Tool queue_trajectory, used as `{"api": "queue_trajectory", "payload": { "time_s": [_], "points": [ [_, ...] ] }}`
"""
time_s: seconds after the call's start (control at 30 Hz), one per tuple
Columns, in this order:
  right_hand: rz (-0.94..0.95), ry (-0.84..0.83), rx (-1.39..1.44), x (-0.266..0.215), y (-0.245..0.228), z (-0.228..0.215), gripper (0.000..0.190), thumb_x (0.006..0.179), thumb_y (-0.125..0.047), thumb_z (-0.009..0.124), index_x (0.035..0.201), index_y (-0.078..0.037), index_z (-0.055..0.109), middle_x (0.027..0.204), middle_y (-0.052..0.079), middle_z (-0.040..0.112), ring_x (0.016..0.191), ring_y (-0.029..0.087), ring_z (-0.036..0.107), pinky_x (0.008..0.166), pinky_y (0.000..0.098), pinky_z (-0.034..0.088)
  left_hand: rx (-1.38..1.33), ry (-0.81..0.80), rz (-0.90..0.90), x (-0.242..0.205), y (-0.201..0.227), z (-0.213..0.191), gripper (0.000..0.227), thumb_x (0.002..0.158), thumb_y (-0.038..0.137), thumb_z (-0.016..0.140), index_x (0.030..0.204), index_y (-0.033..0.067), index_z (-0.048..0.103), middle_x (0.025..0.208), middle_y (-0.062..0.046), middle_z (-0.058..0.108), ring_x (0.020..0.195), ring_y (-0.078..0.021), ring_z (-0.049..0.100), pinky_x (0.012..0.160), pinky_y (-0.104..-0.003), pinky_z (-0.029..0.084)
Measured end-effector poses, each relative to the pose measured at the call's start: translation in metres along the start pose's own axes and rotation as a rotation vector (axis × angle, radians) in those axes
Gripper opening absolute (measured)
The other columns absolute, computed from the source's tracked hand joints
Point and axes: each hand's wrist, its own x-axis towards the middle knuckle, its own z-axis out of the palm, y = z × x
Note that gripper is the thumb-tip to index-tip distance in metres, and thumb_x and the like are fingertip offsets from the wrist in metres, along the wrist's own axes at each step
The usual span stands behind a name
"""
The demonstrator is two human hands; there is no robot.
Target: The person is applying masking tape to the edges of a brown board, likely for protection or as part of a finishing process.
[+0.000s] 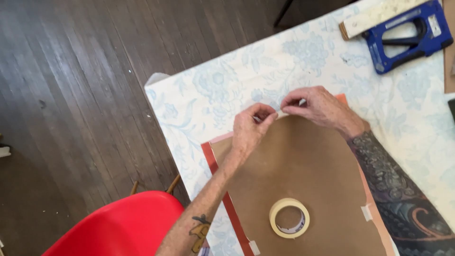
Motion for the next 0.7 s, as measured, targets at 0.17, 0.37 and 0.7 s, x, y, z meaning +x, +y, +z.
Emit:
{"api": "queue_trajectory", "payload": {
  "time_s": [0.17, 0.37, 0.7],
  "points": [
    [-0.103, 0.05, -0.01, 0.009, 0.024, 0.004, 0.014, 0.095, -0.021, 0.076, 0.105, -0.011, 0.079, 0.092, 0.01, 0.076, 0.095, 0.022, 0.07, 0.083, 0.0351, 0.061, -0.011, 0.016, 0.046, -0.004, -0.004, -0.006, 0.017, 0.089, 0.026, 0.081, 0.103, 0.0168, 0.078, 0.089, -0.004, 0.079, 0.081, -0.0112, 0.071, 0.073, -0.024, 0.059],
    [-0.234, 0.038, -0.024, 0.02, 0.041, 0.002, 0.015, 0.096, -0.022, 0.073, 0.103, -0.01, 0.08, 0.089, 0.006, 0.076, 0.087, 0.016, 0.067, 0.078, 0.033, 0.055, 0.884, 0.157, 0.429, -0.024, -0.003, -0.004, 0.019, 0.097, 0.026, 0.067, 0.111, 0.0145, 0.072, 0.099, -0.006, 0.065, 0.089, -0.0282, 0.063, 0.074, -0.043, 0.051],
    [-0.293, 0.01, -0.112, 0.041, 0.057, 0.012, 0.011, 0.094, -0.019, 0.074, 0.097, -0.011, 0.081, 0.092, 0.0, 0.078, 0.083, 0.011, 0.068, 0.075, 0.0296, 0.05, 1.083, 0.339, 0.573, -0.035, -0.007, 0.015, 0.004, 0.095, 0.015, 0.068, 0.092, 0.0131, 0.066, 0.092, -0.004, 0.055, 0.073, -0.0264, 0.053, 0.071, -0.043, 0.043]
  ]
}}
